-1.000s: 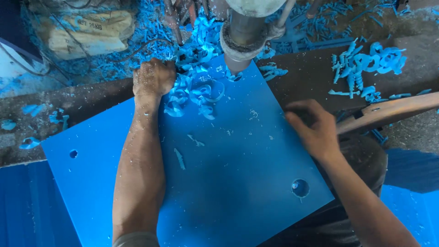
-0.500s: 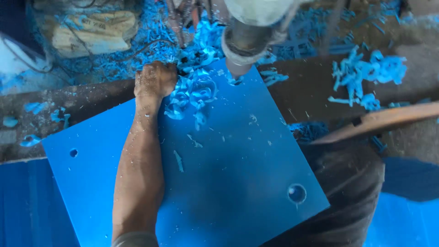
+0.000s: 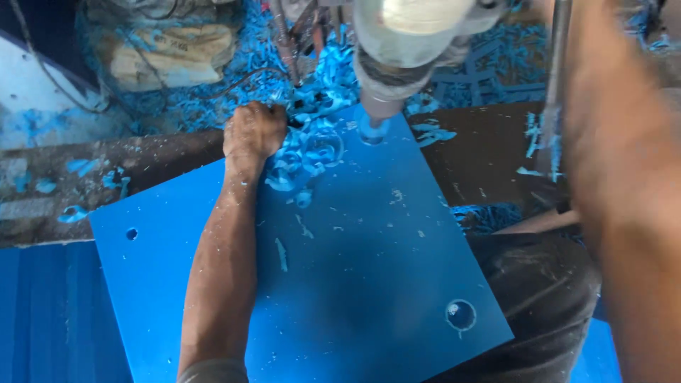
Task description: The person is using a drill press to drill holes into several blue plastic sheets.
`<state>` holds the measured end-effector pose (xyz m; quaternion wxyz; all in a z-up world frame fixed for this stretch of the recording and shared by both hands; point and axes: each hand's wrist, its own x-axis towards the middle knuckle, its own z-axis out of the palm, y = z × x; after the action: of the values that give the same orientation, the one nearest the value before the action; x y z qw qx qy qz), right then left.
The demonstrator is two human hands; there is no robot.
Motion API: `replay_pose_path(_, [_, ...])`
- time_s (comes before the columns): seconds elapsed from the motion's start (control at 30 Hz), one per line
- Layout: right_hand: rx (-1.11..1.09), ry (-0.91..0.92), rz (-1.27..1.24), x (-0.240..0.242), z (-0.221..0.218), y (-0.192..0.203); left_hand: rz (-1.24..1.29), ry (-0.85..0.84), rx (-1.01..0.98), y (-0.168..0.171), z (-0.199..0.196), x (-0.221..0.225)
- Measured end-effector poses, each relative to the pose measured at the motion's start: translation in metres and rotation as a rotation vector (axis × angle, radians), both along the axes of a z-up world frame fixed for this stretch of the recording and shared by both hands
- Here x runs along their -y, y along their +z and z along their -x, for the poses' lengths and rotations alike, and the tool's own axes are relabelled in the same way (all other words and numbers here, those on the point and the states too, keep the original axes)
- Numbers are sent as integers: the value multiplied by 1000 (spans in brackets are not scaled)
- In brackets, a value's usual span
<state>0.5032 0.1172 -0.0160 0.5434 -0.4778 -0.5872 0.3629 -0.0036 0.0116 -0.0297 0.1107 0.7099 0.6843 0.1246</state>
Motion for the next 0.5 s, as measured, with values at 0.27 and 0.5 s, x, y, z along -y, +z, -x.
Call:
replay_pose_path(0.27, [-155, -67, 110, 192, 100, 67, -452, 231, 280, 53, -2, 53])
replay_pose_path(0.5, [-266, -50, 58, 197, 100, 54, -424, -538, 134, 53, -166, 249])
